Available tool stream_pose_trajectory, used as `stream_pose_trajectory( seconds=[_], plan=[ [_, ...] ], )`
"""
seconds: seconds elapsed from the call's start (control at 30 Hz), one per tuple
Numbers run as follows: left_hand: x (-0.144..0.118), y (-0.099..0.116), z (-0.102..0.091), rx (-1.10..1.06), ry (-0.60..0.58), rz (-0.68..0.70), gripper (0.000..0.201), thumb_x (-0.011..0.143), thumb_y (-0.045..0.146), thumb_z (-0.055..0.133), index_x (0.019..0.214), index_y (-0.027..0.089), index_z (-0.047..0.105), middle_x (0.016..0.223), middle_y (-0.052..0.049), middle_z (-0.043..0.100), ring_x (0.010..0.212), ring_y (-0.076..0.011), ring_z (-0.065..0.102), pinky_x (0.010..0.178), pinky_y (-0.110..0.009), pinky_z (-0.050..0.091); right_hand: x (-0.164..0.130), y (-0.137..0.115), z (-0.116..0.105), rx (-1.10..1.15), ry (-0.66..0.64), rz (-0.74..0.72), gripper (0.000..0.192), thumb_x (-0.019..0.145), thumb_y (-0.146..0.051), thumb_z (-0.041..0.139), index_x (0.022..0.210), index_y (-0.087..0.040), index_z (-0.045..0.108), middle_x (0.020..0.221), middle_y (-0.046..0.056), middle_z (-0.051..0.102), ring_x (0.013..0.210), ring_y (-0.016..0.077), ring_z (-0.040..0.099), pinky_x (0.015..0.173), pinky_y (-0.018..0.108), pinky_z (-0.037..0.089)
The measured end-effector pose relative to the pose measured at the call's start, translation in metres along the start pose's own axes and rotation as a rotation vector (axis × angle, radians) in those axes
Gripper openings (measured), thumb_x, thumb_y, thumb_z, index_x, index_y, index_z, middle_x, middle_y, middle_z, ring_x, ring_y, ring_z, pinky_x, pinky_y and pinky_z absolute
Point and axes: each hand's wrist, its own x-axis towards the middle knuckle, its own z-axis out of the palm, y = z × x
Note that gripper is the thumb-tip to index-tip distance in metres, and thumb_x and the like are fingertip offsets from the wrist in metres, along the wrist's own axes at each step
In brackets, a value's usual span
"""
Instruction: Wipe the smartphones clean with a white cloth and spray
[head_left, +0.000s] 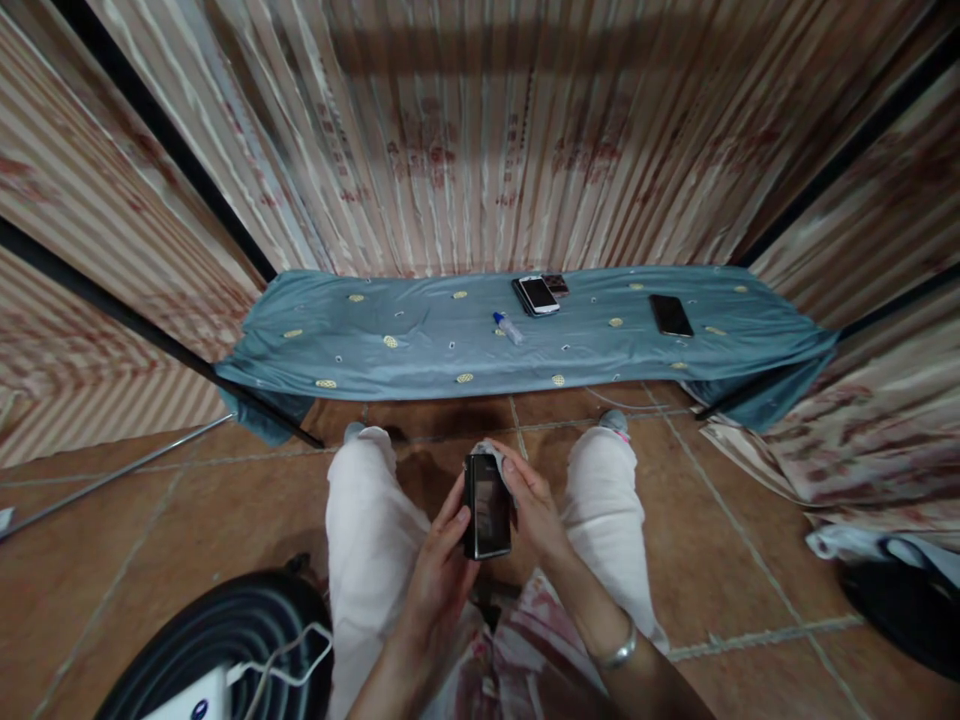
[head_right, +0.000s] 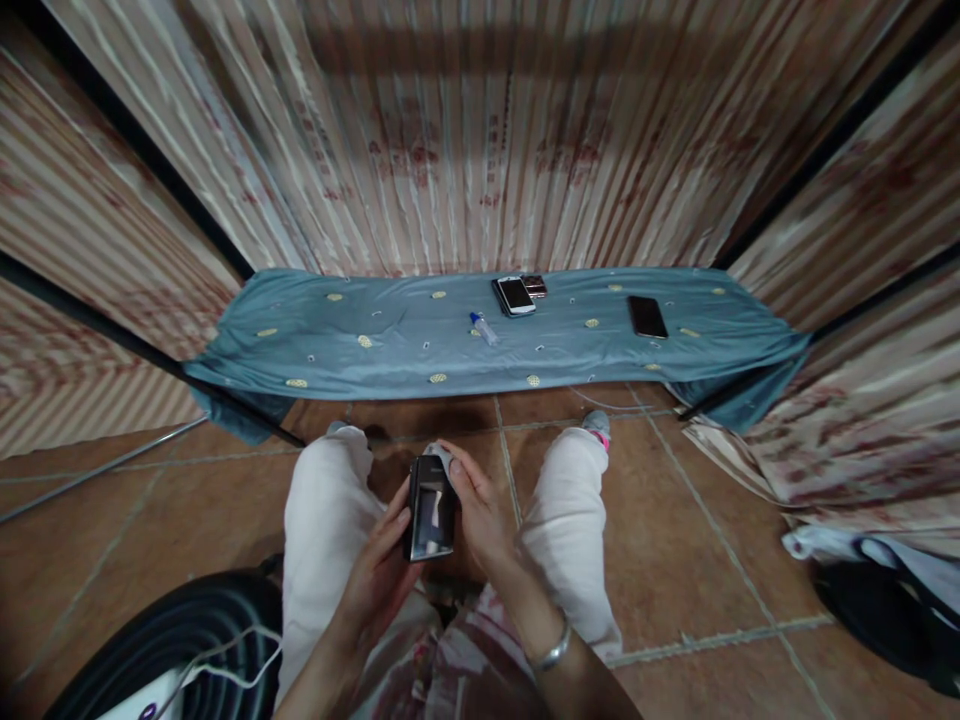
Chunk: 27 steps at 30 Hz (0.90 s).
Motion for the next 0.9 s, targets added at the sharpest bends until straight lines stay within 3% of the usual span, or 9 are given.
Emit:
stream_pose_trajectory(
  seconds=[0.13,0.23,0.43,0.6,0.73,0.83,0.9],
  plan=[
    [0.002,0.0,0.001,0.016,-0.035,0.012,0.042,0.07,0.031,0.08,0.11,0.024,0.073,0.119,-0.006,0.072,0.126,-0.0277,0.056,0.11,-0.039,0.038,-0.009,-0.001,-0.002,-0.295,-0.007,-0.129,0.048,0.096,-0.047,0.047,0.141,-0.029,0.05,0.135,0.003,0.061,0.127,0.0238,0.055,0.108,0.039,0.044],
    [0.004,0.001,-0.001,0.049,-0.04,0.007,0.036,0.07,0.029,0.079,0.106,0.022,0.074,0.113,-0.007,0.074,0.121,-0.0267,0.06,0.107,-0.037,0.041,-0.015,-0.003,-0.002,-0.453,-0.092,-0.221,0.047,0.101,-0.04,0.039,0.146,-0.029,0.042,0.142,0.004,0.055,0.133,0.0213,0.05,0.112,0.04,0.041],
    [0.01,0.011,-0.004,0.092,0.055,0.052,0.04,0.066,0.033,0.082,0.103,0.021,0.073,0.105,-0.005,0.075,0.107,-0.023,0.067,0.096,-0.03,0.049,-0.03,-0.006,0.004,-0.579,-0.178,-0.347,0.047,0.101,-0.029,0.038,0.148,-0.027,0.037,0.152,0.005,0.042,0.142,0.0188,0.036,0.117,0.043,0.034],
    [0.015,0.013,-0.012,0.14,0.151,0.063,0.034,0.067,0.031,0.08,0.098,0.021,0.072,0.106,-0.005,0.074,0.098,-0.0198,0.067,0.08,-0.025,0.053,-0.05,-0.008,0.006,-0.64,-0.176,-0.352,0.046,0.102,-0.024,0.037,0.147,-0.027,0.038,0.154,0.004,0.039,0.142,0.0178,0.036,0.116,0.039,0.037],
    [0.015,0.007,-0.025,0.17,0.26,0.088,0.025,0.071,0.031,0.074,0.095,0.025,0.072,0.12,-0.006,0.068,0.111,-0.025,0.062,0.081,-0.029,0.053,-0.056,-0.007,0.005,-0.695,-0.187,-0.472,0.048,0.1,-0.015,0.037,0.147,-0.025,0.04,0.15,0.006,0.045,0.141,0.0184,0.038,0.114,0.039,0.04],
    [0.006,0.0,-0.033,0.212,0.221,0.126,0.029,0.072,0.031,0.071,0.1,0.025,0.07,0.125,-0.008,0.065,0.126,-0.0288,0.052,0.095,-0.036,0.049,-0.053,-0.008,0.004,-0.739,-0.169,-0.639,0.052,0.098,-0.009,0.036,0.147,-0.023,0.039,0.144,0.009,0.052,0.138,0.0185,0.043,0.112,0.039,0.044],
    [-0.002,-0.003,-0.034,0.235,0.194,0.154,0.036,0.071,0.026,0.072,0.107,0.027,0.069,0.13,-0.008,0.062,0.133,-0.0266,0.046,0.103,-0.035,0.044,-0.049,-0.009,0.005,-0.784,-0.18,-0.736,0.054,0.097,-0.007,0.038,0.148,-0.023,0.037,0.14,0.01,0.056,0.136,0.0197,0.045,0.111,0.039,0.046]
  ],
)
